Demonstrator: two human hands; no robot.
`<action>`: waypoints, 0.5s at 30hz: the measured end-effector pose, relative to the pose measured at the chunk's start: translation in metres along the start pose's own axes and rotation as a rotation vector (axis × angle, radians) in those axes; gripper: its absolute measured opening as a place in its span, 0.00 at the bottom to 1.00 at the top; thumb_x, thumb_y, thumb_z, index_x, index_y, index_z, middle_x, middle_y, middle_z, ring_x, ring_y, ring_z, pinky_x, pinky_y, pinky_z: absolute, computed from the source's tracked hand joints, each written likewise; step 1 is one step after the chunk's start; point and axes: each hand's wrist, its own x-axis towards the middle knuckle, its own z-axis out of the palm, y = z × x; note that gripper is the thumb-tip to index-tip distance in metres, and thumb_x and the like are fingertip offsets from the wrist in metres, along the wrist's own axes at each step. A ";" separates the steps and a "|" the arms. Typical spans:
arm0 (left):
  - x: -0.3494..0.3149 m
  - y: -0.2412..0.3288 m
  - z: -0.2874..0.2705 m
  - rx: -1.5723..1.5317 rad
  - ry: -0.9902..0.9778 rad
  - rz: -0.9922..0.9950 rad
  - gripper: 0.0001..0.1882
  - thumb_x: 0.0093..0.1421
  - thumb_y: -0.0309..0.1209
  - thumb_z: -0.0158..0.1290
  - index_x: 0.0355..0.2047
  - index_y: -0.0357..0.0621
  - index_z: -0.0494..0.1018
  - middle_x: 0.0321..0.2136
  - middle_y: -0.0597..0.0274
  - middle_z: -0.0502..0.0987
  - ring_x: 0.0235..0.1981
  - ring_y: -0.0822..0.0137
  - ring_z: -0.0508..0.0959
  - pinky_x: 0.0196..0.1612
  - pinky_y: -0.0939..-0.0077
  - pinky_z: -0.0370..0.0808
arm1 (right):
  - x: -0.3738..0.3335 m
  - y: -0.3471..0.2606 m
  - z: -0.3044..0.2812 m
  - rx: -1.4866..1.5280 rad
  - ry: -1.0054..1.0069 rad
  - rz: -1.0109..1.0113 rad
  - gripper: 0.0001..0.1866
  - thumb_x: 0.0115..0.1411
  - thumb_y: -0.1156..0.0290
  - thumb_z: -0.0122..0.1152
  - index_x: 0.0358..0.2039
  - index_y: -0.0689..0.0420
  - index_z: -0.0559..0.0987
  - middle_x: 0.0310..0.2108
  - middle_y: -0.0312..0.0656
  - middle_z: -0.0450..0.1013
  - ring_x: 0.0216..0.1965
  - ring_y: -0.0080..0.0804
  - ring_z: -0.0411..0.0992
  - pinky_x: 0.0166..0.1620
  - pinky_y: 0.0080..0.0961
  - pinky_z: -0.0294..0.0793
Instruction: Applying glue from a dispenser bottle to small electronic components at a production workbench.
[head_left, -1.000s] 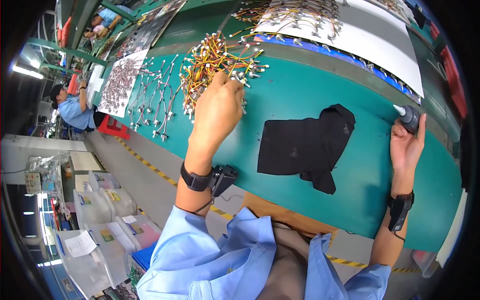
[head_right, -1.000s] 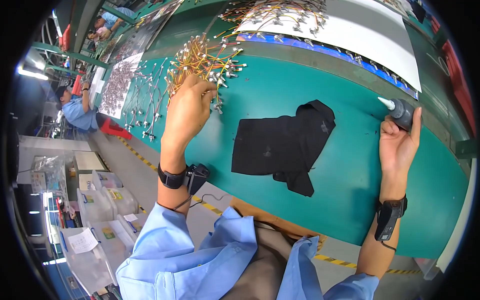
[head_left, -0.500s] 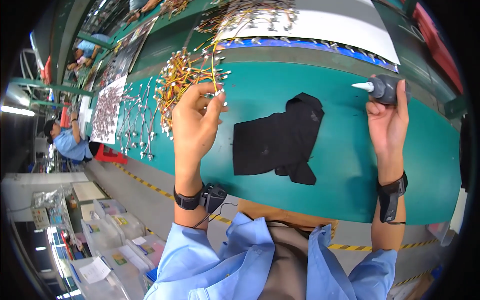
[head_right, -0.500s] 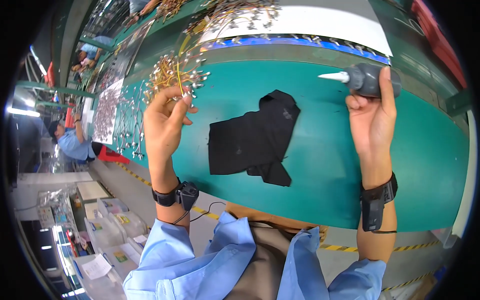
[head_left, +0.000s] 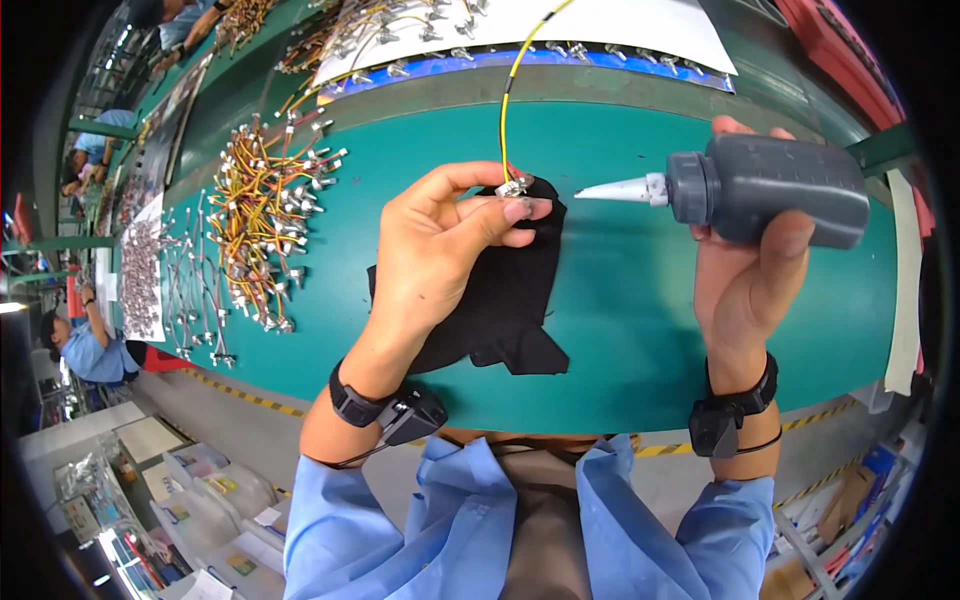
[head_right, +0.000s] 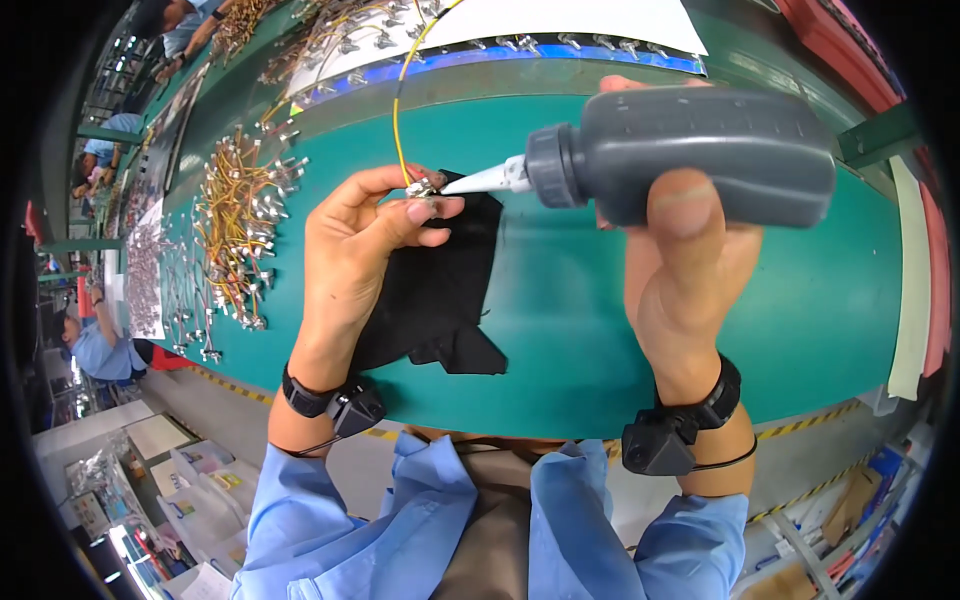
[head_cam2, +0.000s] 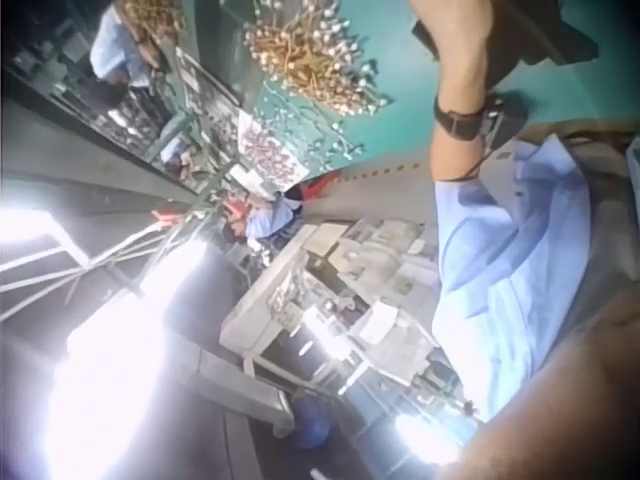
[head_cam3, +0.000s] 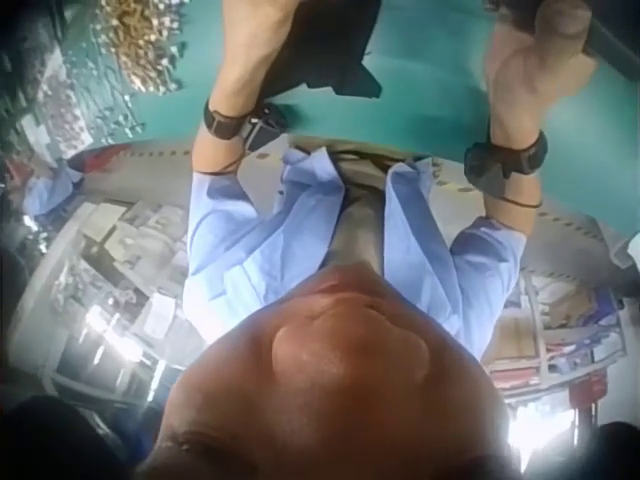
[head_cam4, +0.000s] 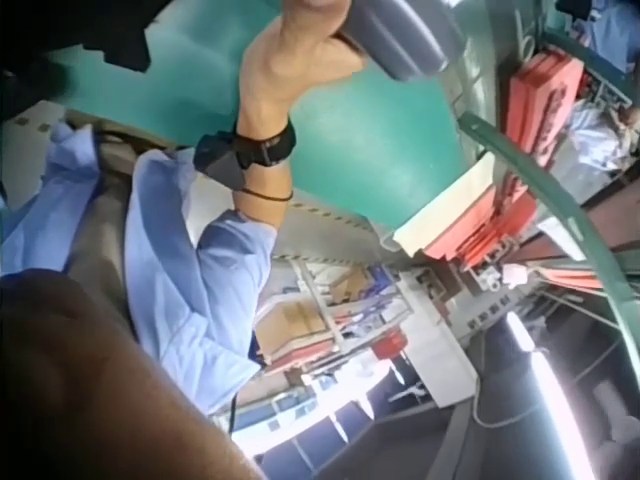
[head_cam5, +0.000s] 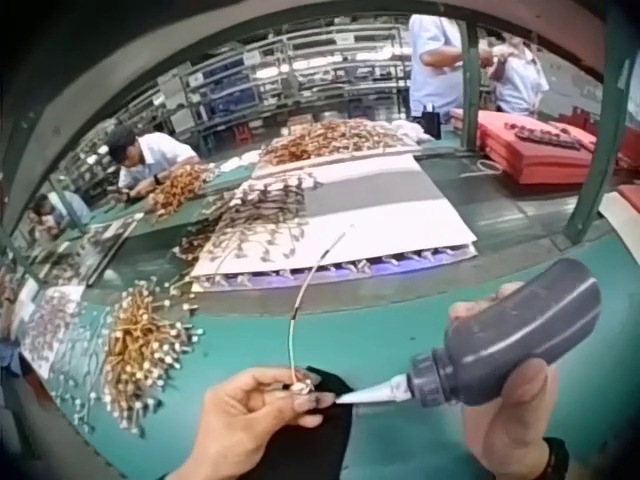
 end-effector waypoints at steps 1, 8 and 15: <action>-0.001 -0.001 -0.001 -0.027 0.014 -0.015 0.09 0.54 0.17 0.49 0.36 0.30 0.67 0.33 0.54 0.74 0.34 0.62 0.77 0.33 0.80 0.77 | -0.002 0.001 0.001 -0.007 -0.009 0.011 0.36 0.51 0.44 0.54 0.51 0.58 0.60 0.48 0.52 0.63 0.39 0.27 0.67 0.30 0.16 0.65; -0.005 -0.006 -0.004 -0.079 -0.053 0.065 0.09 0.52 0.14 0.49 0.36 0.29 0.68 0.37 0.54 0.70 0.34 0.62 0.77 0.33 0.81 0.77 | -0.010 0.008 0.016 -0.194 0.014 -0.093 0.41 0.47 0.42 0.56 0.53 0.57 0.59 0.48 0.48 0.63 0.53 0.37 0.60 0.50 0.29 0.65; -0.008 -0.009 -0.002 -0.083 -0.063 0.085 0.08 0.51 0.13 0.48 0.34 0.28 0.69 0.38 0.56 0.67 0.35 0.64 0.77 0.33 0.81 0.77 | -0.014 0.013 0.015 -0.190 0.015 -0.063 0.41 0.45 0.42 0.56 0.53 0.56 0.59 0.48 0.47 0.63 0.53 0.39 0.60 0.54 0.34 0.61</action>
